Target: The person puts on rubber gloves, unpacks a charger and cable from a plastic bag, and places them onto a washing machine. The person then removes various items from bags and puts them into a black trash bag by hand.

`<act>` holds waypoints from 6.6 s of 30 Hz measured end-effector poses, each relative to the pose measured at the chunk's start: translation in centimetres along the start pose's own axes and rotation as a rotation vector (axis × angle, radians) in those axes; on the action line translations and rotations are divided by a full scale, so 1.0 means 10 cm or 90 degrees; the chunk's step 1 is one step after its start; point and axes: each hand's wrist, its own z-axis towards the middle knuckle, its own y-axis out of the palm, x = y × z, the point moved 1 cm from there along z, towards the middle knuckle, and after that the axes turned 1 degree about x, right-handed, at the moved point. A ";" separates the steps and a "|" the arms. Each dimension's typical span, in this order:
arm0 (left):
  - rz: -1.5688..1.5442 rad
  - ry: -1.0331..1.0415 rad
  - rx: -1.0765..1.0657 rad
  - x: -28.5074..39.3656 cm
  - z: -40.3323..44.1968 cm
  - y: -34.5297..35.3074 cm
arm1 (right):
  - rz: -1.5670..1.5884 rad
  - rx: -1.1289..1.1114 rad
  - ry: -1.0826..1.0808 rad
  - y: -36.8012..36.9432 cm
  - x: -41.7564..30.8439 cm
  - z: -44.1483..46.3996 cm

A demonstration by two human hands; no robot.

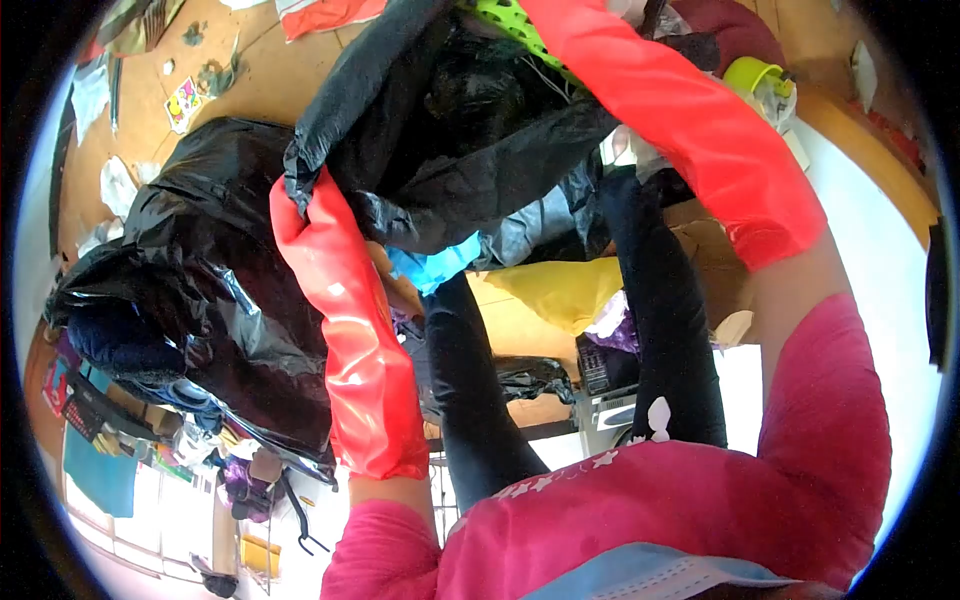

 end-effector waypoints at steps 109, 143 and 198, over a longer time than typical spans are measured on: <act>0.146 -0.056 -0.030 -0.30 -0.42 -0.24 | 0.348 -0.166 -0.335 -0.97 -1.30 -2.18; 0.132 0.008 -0.020 0.15 -0.38 -0.27 | 0.644 -0.161 -0.117 -1.43 -1.76 -1.32; 0.129 0.076 0.089 0.44 -0.12 -0.29 | 0.494 -0.422 0.189 0.44 -0.21 -1.23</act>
